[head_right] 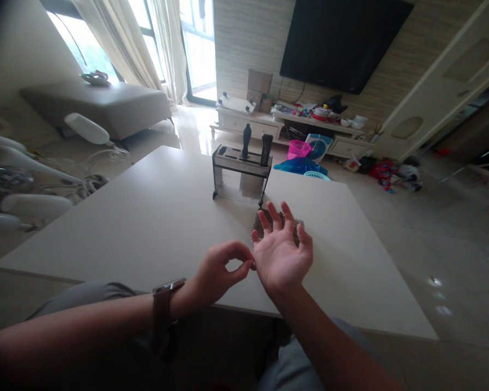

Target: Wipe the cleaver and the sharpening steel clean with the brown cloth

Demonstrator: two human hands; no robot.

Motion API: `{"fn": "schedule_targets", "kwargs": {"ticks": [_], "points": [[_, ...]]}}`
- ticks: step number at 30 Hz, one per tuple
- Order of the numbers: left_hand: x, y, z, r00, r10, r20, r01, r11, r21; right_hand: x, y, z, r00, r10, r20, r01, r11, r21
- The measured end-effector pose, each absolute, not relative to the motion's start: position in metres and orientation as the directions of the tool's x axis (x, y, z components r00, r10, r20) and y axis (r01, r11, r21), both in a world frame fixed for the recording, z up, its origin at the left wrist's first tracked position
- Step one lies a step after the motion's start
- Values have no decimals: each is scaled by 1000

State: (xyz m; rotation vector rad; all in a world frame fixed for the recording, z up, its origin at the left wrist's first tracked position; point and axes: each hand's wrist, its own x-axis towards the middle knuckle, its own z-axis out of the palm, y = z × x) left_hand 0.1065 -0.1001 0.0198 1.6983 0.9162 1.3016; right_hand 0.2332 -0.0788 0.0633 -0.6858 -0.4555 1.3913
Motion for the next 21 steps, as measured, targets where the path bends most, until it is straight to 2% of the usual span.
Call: {"fn": "schedule_targets", "kwargs": {"ticks": [9,16,21], "points": [[106,-99,15,259,829,495,205,-548,811,227,-81,59,183,981,-60,-684,84,-725],[109,-97,11,280,853,440,289,-512,808,222,-80,54,211,977,-26,-657,122,-744],[113,-97,15,202,896,395,248,-437,865,225,-79,59,202,978,-59,-687,99,-719]]}}
